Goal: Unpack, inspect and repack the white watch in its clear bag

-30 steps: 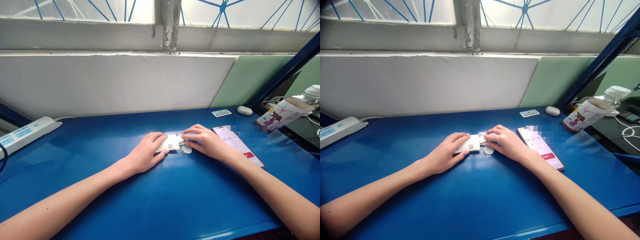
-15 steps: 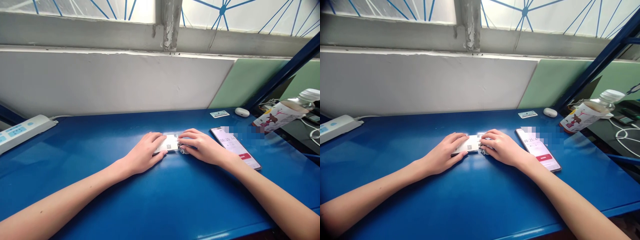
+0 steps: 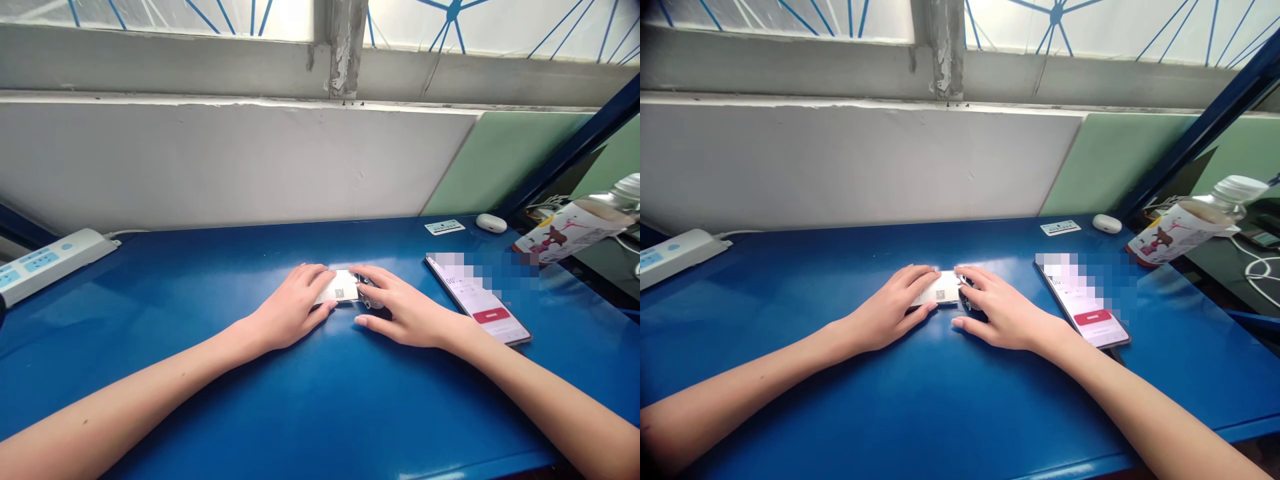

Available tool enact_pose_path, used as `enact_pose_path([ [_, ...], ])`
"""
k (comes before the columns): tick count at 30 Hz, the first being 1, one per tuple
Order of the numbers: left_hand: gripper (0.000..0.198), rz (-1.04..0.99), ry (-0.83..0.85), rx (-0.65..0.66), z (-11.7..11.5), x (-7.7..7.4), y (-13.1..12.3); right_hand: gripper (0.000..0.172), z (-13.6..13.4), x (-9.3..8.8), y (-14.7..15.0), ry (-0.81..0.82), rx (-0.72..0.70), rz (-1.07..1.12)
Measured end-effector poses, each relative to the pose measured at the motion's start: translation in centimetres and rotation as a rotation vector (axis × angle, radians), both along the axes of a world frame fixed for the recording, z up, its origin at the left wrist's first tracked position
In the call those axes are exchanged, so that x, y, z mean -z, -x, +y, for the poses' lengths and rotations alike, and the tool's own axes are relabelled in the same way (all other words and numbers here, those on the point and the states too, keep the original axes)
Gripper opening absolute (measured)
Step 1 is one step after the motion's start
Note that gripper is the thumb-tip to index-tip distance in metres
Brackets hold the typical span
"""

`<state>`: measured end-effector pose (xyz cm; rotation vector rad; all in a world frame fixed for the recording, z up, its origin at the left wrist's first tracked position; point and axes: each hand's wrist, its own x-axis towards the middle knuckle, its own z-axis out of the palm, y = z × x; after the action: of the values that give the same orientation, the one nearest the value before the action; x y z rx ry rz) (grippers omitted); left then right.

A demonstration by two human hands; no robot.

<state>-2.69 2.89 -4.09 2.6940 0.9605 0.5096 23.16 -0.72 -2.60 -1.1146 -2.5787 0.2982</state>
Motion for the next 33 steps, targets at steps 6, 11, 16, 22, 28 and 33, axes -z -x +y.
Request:
enact_pose_path([
  [6,0.055,0.158,0.008,0.021,0.0,-0.2,-0.3,0.040,0.4,0.0,-0.5,0.000,0.054,0.003],
  [11,0.058,0.231,0.022,0.007,-0.1,-0.6,-0.4,0.034,1.1,-0.5,-1.5,-0.188,0.164,0.010],
  [16,0.057,0.203,0.014,0.008,-0.1,-0.7,-0.5,0.028,1.3,-0.7,-1.7,-0.204,0.254,0.012],
  [22,0.056,0.155,0.006,0.021,0.0,-0.4,-0.3,0.020,1.1,-0.6,-1.1,-0.095,0.163,0.189],
  [28,0.055,0.141,0.008,0.018,-0.1,-0.3,-0.3,0.024,0.7,-0.7,-0.5,0.085,0.148,0.251],
  [33,0.055,0.141,0.019,0.022,0.0,-0.4,-0.3,0.032,0.6,-0.8,-0.6,0.183,0.156,0.293],
])
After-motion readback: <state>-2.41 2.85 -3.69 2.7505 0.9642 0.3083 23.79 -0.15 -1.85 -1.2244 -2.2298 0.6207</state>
